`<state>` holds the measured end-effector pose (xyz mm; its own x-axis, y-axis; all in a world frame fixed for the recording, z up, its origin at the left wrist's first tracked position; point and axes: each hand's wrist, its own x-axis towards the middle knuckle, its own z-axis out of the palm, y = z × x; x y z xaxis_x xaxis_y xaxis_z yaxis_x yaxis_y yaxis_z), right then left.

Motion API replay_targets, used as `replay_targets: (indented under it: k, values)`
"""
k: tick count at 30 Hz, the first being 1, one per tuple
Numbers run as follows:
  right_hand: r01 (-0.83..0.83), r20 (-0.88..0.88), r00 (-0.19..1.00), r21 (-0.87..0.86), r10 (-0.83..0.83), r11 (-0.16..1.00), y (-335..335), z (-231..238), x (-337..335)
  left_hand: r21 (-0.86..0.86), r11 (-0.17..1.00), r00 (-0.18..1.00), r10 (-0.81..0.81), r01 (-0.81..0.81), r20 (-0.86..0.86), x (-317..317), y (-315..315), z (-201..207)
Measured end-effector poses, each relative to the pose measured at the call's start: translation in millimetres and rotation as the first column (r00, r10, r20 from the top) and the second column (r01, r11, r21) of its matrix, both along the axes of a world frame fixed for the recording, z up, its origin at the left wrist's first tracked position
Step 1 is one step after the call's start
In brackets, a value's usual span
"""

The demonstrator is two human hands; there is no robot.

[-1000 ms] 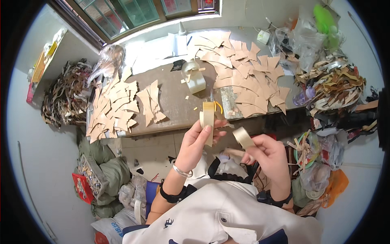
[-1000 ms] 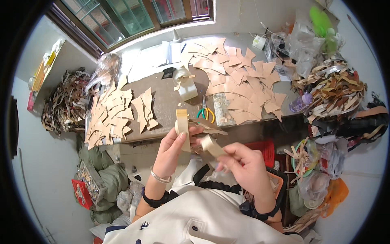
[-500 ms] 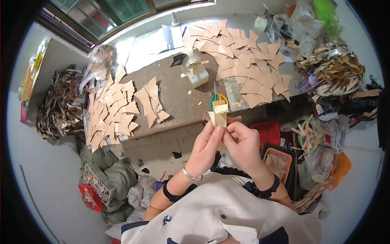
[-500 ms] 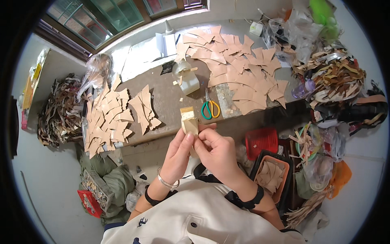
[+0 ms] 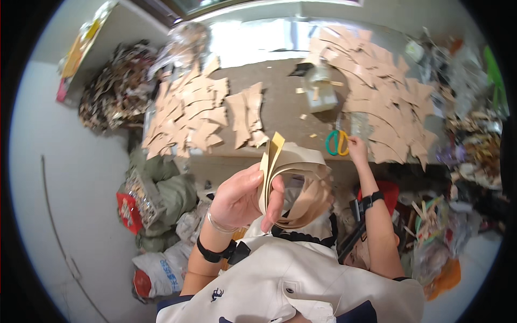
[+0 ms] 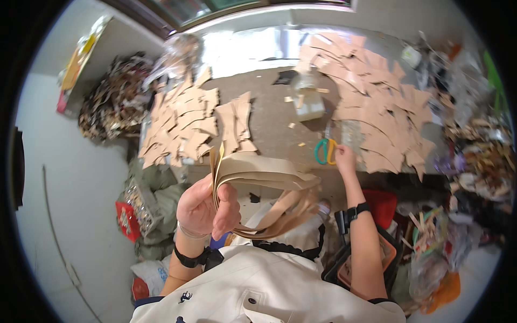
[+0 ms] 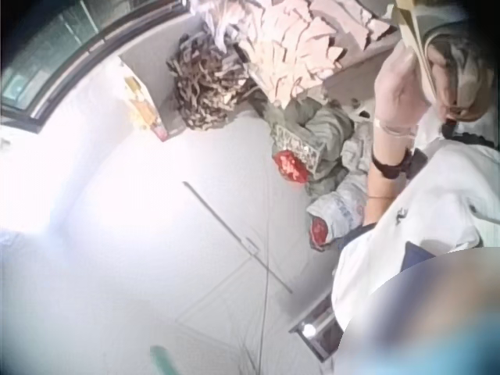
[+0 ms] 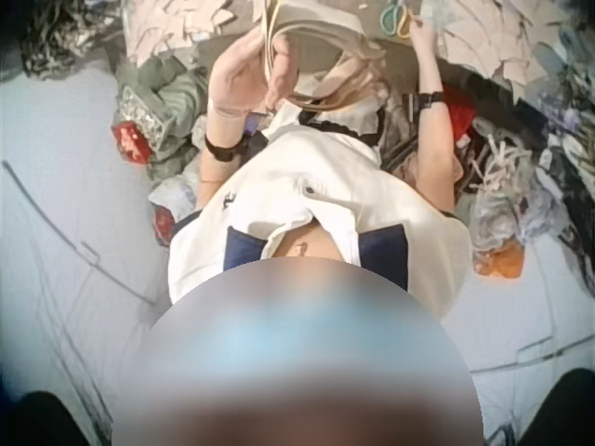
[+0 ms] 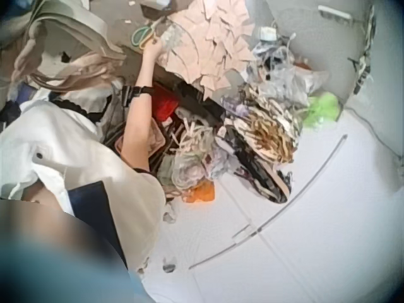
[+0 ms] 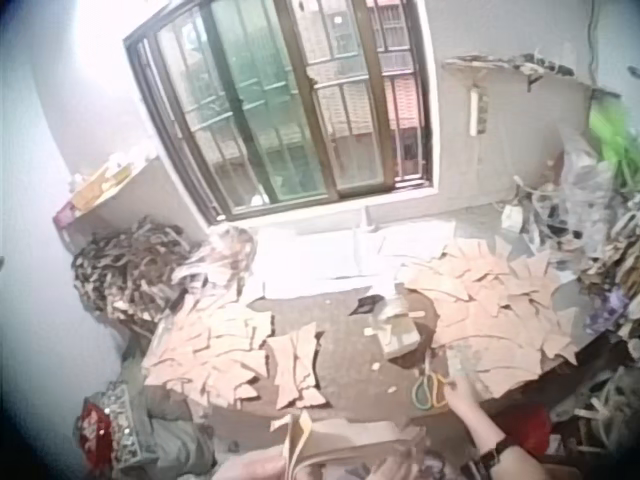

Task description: The recorder is seen picking up strips of leather and cutting them into smaller patterns for shoe manufacturing using a pair of scissors.

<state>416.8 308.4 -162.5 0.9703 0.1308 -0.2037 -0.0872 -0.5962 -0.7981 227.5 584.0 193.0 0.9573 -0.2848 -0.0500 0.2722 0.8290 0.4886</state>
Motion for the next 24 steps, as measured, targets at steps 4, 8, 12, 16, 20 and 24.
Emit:
replay_targets:
  k: [4,8,12,16,20,24]
  values:
    - [-0.055,0.17,0.977,-0.394,0.132,0.917,50,-50,-5,-0.213,0.969,0.988,0.102,-0.125,-0.114,-14,11,3]
    - [0.031,0.212,0.973,-0.501,0.088,0.865,66,-45,-4,-0.167,0.97,0.975,0.15,-0.178,-0.165,-23,17,6]
    - [0.056,-0.453,0.889,-0.035,-0.066,0.998,20,-60,22,-0.113,0.985,0.987,0.114,-0.127,-0.112,-17,20,4]
    - [0.297,-0.525,0.85,0.536,0.037,0.791,45,68,-18,-0.02,0.993,0.99,0.114,-0.116,-0.084,-15,29,2]
    - [-0.138,-0.142,0.906,0.792,0.399,0.595,75,257,-58,0.088,0.995,0.985,-0.02,0.035,-0.169,-1,26,7]
    - [-0.207,-0.013,0.854,0.908,0.52,0.363,116,323,-79,-0.119,0.981,0.98,-0.167,0.155,-0.107,10,19,13]
